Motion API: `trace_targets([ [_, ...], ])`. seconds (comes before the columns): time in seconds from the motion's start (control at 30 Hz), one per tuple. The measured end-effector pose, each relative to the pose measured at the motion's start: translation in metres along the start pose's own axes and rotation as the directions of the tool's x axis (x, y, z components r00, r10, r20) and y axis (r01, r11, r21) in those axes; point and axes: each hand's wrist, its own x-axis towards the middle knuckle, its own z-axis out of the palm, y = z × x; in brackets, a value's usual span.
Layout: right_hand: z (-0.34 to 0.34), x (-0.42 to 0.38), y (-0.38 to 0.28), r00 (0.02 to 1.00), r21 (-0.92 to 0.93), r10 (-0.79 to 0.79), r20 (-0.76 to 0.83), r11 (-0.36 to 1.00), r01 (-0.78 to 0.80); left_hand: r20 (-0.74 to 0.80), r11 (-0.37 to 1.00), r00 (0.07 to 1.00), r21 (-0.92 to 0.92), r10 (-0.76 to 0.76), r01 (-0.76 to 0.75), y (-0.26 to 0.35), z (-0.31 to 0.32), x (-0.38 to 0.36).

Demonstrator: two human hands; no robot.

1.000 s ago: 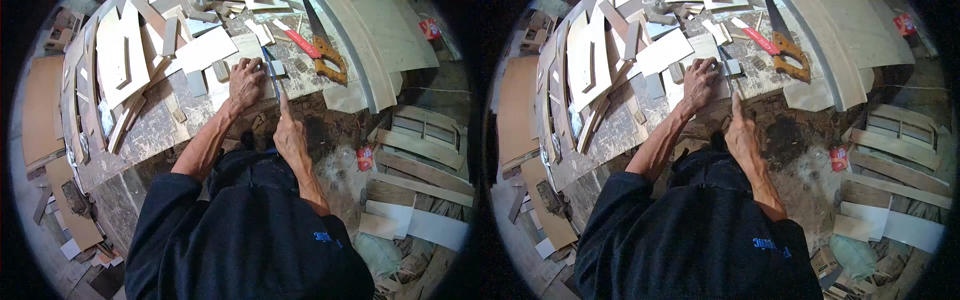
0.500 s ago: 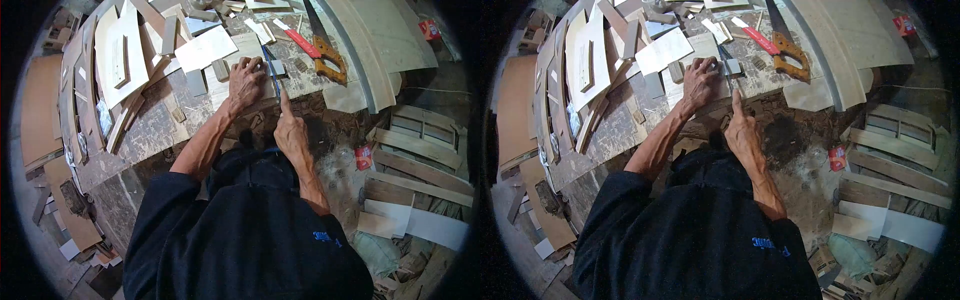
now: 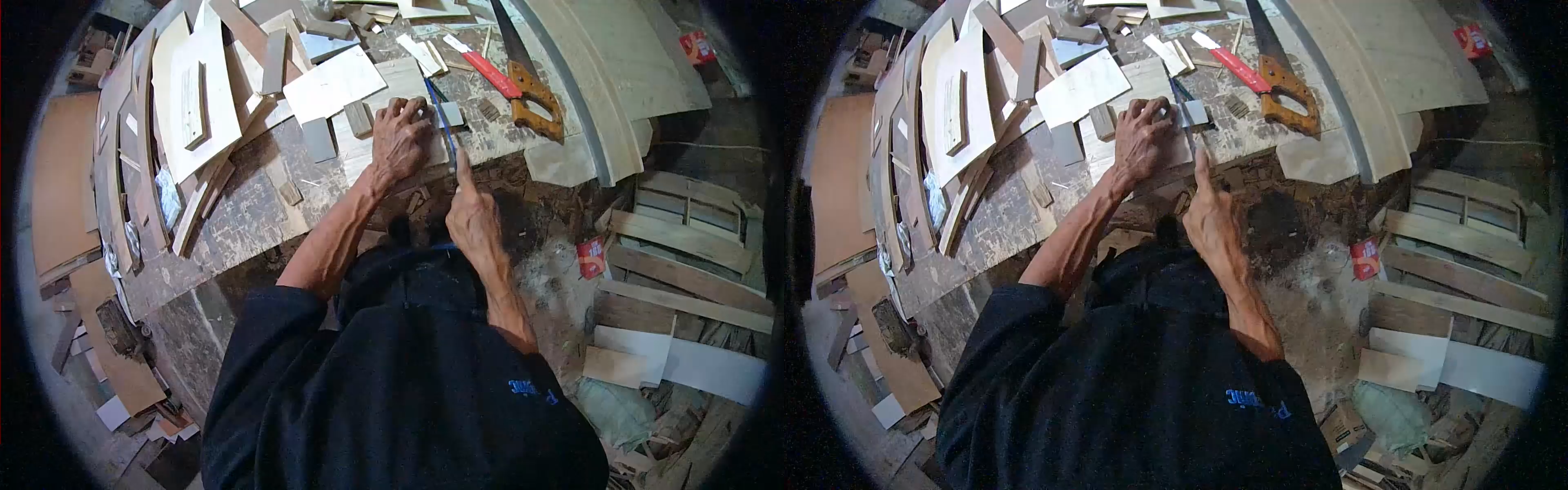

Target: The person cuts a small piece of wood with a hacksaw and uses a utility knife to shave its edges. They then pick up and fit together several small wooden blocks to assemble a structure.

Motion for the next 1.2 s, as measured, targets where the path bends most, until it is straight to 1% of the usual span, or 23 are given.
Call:
trace_targets([
  [0.03,0.001,0.006,-0.001,1.000,0.006,-0.018,-0.015,1.000,0.019,-0.003,1.000,1.000,-0.011,0.007,-0.007,-0.001,-0.001,-0.002],
  [0.1,-0.007,0.009,-0.007,1.000,-0.098,0.001,0.024,0.995,0.001,-0.028,0.999,0.999,-0.034,0.025,-0.026,-0.003,-0.001,0.006],
  [0.17,-0.007,0.009,-0.010,0.993,-0.070,0.118,0.029,0.991,-0.116,-0.072,0.999,0.997,-0.038,0.032,-0.034,-0.002,0.002,0.007],
  [0.2,-0.010,0.011,-0.011,0.992,-0.016,0.125,0.036,0.992,-0.124,-0.092,0.999,0.995,-0.038,0.025,-0.028,-0.003,0.003,0.008],
  [0.3,-0.020,0.010,-0.023,0.983,-0.082,0.168,0.073,0.983,-0.162,-0.100,0.998,0.995,-0.062,0.021,-0.028,-0.002,0.006,0.006],
  [0.37,-0.017,0.011,-0.018,0.987,-0.016,0.147,0.061,0.989,-0.146,-0.089,0.998,0.995,-0.049,0.036,-0.040,-0.004,0.005,0.004],
  [0.4,-0.014,0.009,-0.016,0.989,0.017,0.138,0.058,0.990,-0.139,-0.056,0.998,0.997,-0.021,0.049,-0.050,-0.006,0.004,0.005],
  [0.5,-0.007,0.002,-0.012,0.998,0.099,0.037,-0.045,0.995,-0.033,-0.047,0.999,0.998,-0.023,0.032,-0.033,-0.005,0.004,0.004],
  [0.6,0.000,0.000,-0.006,0.995,0.079,-0.023,-0.096,0.996,0.031,-0.053,0.999,0.998,-0.030,0.031,-0.033,-0.003,0.002,0.004],
  [0.7,-0.002,0.004,-0.009,0.993,-0.054,0.116,-0.011,0.992,-0.116,-0.050,0.999,0.999,-0.038,0.015,-0.017,-0.006,0.006,0.003],
  [0.8,0.000,0.006,-0.006,0.993,-0.009,0.120,-0.017,0.993,-0.121,-0.088,0.998,0.996,-0.046,0.026,-0.030,-0.006,0.007,0.003],
  [0.9,0.005,0.002,-0.002,0.994,0.098,0.030,-0.107,0.995,-0.020,-0.089,0.999,0.996,-0.043,0.016,-0.020,-0.003,0.008,0.002],
  [1.0,0.010,-0.003,0.001,0.968,0.118,-0.033,-0.249,0.991,0.064,-0.041,0.999,0.999,-0.030,0.007,-0.009,-0.003,0.003,0.004],
  [1.07,0.007,-0.003,0.001,0.978,0.086,0.033,-0.204,0.996,-0.016,0.029,0.999,0.999,-0.028,-0.021,0.022,-0.001,-0.003,0.004],
  [1.1,0.004,-0.001,0.001,0.981,0.069,0.065,-0.185,0.996,-0.053,0.028,0.999,0.999,-0.027,-0.019,0.020,-0.001,-0.001,0.004],
  [1.13,0.007,-0.002,0.006,0.979,0.095,0.047,-0.199,0.995,-0.029,0.025,1.000,1.000,-0.024,-0.018,0.018,-0.003,0.000,0.004],
  [1.2,0.006,-0.005,0.006,0.989,0.019,0.048,-0.141,0.999,-0.045,0.029,0.999,0.999,-0.036,-0.037,0.038,-0.001,0.000,0.002],
])
